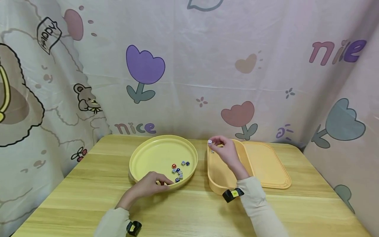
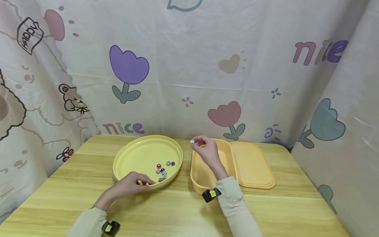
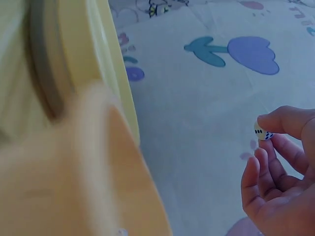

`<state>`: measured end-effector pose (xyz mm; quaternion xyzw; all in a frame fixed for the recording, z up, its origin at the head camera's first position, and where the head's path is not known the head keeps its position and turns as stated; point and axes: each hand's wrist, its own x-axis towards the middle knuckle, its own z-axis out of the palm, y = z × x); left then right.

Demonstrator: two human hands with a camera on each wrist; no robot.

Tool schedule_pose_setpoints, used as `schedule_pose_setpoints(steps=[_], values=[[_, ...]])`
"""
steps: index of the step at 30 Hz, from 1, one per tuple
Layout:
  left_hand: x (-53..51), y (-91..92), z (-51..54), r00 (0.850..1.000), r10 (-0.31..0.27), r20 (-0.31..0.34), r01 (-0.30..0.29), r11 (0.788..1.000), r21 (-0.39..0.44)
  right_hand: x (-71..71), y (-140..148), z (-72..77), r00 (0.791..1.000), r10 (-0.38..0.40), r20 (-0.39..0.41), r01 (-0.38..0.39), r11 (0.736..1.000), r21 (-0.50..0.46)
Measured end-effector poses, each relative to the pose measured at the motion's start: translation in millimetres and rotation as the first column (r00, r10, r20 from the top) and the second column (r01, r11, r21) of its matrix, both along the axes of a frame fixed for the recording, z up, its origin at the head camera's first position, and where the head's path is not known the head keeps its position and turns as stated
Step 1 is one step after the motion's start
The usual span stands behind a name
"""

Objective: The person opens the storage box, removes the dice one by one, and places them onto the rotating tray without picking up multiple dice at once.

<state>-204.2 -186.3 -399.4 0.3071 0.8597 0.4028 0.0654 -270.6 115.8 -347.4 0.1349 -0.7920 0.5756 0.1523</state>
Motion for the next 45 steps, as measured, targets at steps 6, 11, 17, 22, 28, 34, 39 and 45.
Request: schedule_pose_setpoints(steps=[6,11,17,22,28,34,39,45], values=[[-0.1,-1.3,-1.8,1.000,-0.002,0.001,0.002,1.000,-0.005,21.1,-22,0.3,0.998,0.054,0.041,-0.053,0.999,-0.010],[0.5,-2.2,-1.0,1.000,0.004,0.000,-0.004,1.000,0.000,13.6,-34,-13.8,0.996,0.069,0.049,-0.070,0.997,0.013],[0.9,-3.7,1.1,1.000,0.014,-0.009,-0.014,1.000,-0.003,8.1,-49,-21.3,0.993,0.120,0.020,-0.121,0.992,0.033],[0.5,-1.2,-0.1,1.000,-0.002,-0.010,0.002,1.000,0.004,9.3,-54,-26.1,0.992,0.128,0.021,-0.129,0.989,0.068],[0.3,0.5,-1.7,1.000,-0.007,-0.009,0.007,1.000,0.015,13.2,-57,-29.8,0.991,0.130,0.042,-0.134,0.985,0.106],[-0.3,-0.1,-1.9,1.000,-0.002,-0.008,0.002,1.000,0.005,14.4,-59,-31.1,0.991,0.122,0.056,-0.129,0.981,0.144],[-0.7,-0.3,-2.0,1.000,-0.002,-0.013,0.002,1.000,0.003,14.4,-59,-32.6,0.990,0.130,0.060,-0.138,0.978,0.154],[-1.2,-0.5,-2.3,1.000,-0.004,-0.008,0.004,1.000,0.005,12.1,-59,-38.7,0.989,0.138,0.052,-0.145,0.972,0.184]])
